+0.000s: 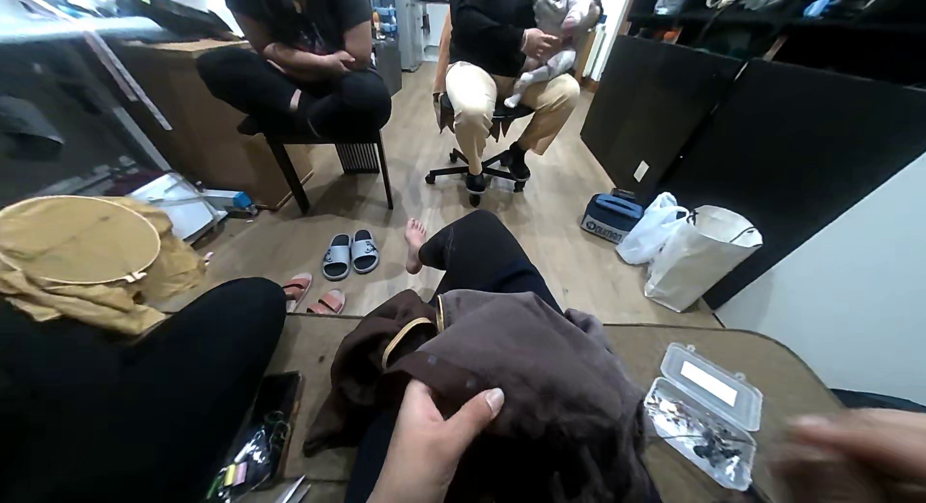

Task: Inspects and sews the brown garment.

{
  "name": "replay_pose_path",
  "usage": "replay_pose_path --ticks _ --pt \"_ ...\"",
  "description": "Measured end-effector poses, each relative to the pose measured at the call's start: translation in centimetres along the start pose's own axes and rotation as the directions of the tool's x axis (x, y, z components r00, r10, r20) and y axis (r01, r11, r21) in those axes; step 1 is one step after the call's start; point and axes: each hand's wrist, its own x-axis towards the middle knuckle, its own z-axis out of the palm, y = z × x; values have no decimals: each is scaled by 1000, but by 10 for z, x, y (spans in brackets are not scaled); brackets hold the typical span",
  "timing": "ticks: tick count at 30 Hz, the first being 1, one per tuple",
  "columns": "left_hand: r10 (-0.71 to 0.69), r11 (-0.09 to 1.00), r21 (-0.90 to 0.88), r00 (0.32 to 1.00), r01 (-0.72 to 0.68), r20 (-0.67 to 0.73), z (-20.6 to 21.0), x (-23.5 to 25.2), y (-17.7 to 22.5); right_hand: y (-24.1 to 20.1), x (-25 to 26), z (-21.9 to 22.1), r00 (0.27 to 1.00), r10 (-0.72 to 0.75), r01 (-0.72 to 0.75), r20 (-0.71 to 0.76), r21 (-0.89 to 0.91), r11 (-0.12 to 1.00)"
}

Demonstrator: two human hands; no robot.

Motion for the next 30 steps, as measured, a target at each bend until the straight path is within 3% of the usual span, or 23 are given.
replay_pose_path --ticks 2,4,8,13,30 --pt "-59 993 -99 998 61 28 5 -6 2 -7 -10 31 988 18 -43 156 158 986" --pt "-57 990 -123 997 63 49 9 -15 5 -15 -23 62 976 27 -83 216 256 963" --pt "-12 995 -99 1000 15 23 15 -23 7 -16 -38 96 990 14 -37 139 164 986" --pt "21 997 -79 1000 -19 18 15 -26 9 -16 -37 100 997 34 -40 62 101 994" --pt "64 998 -29 998 -63 17 13 -28 7 -16 -35 98 992 93 -105 90 145 984"
